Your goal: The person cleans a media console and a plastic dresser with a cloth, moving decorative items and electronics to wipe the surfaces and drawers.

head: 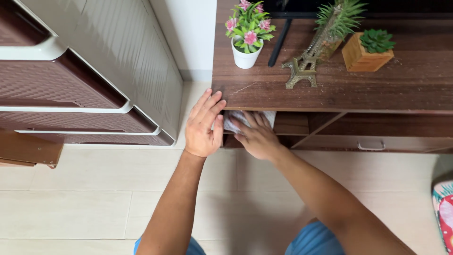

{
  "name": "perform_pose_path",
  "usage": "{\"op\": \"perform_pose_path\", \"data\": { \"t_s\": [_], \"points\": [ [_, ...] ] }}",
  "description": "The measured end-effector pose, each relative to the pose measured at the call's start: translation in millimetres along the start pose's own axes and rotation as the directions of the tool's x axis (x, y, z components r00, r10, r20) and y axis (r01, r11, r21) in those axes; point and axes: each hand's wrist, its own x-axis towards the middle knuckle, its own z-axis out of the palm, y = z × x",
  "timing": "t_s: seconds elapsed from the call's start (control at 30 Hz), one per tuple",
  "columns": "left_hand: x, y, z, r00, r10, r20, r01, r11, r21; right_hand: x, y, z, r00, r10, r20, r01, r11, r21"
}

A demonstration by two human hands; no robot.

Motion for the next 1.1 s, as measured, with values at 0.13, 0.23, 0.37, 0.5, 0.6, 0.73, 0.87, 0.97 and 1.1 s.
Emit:
{"op": "perform_pose_path", "data": {
  "t_s": [0.13, 0.23, 0.37, 0.5, 0.6, 0.73, 0.87, 0.97, 1.1],
  "points": [
    [2.9, -0.1, -3.8, 1.000, 0.012, 0.006, -0.012, 1.000, 0.015, 9.9, 28.5, 1.4, 0.985, 0.078, 0.155, -0.084, 0.996, 0.032],
    [2.5, 0.3, -2.3, 1.000, -0.017, 0.017, 0.017, 1.000, -0.022, 74.6, 55.7, 11.6, 0.943, 0.270, 0.194, -0.282, 0.959, 0.036],
    [0.2, -0.5, -2.0, 0.999, -0.044, 0.001, 0.044, 0.998, -0.034, 151.9, 76.3, 24.3, 0.899, 0.401, 0.173, -0.411, 0.911, 0.024],
    [2.4, 0.1, -2.4, 0.997, -0.072, -0.002, 0.072, 0.997, -0.037, 196.0, 86.8, 19.9, 0.907, 0.410, 0.095, -0.414, 0.910, 0.021],
    [1.7, 1.9, -0.4, 0.996, -0.090, -0.010, 0.090, 0.995, -0.051, 181.1, 80.4, 14.6, 0.911, 0.412, 0.027, -0.413, 0.911, 0.009],
    [1.8, -0.5, -3.1, 0.994, -0.112, 0.012, 0.113, 0.991, -0.069, 111.2, 48.9, 10.9, 0.960, 0.201, -0.196, -0.219, 0.973, -0.075],
    [1.3, 5.7, -2.5, 0.993, -0.118, -0.001, 0.117, 0.989, -0.089, 10.5, -10.0, 10.7, 0.923, -0.231, -0.309, 0.192, 0.970, -0.151],
    [2.1, 5.4, -3.2, 0.993, -0.120, 0.007, 0.120, 0.989, -0.085, 57.8, 22.8, 11.3, 0.983, 0.173, 0.054, -0.176, 0.983, 0.054],
    [-1.1, -0.3, -0.5, 0.996, -0.094, -0.003, 0.093, 0.992, -0.090, 120.5, 104.2, 9.5, 0.884, 0.462, 0.069, -0.461, 0.887, -0.030]
  ]
}}
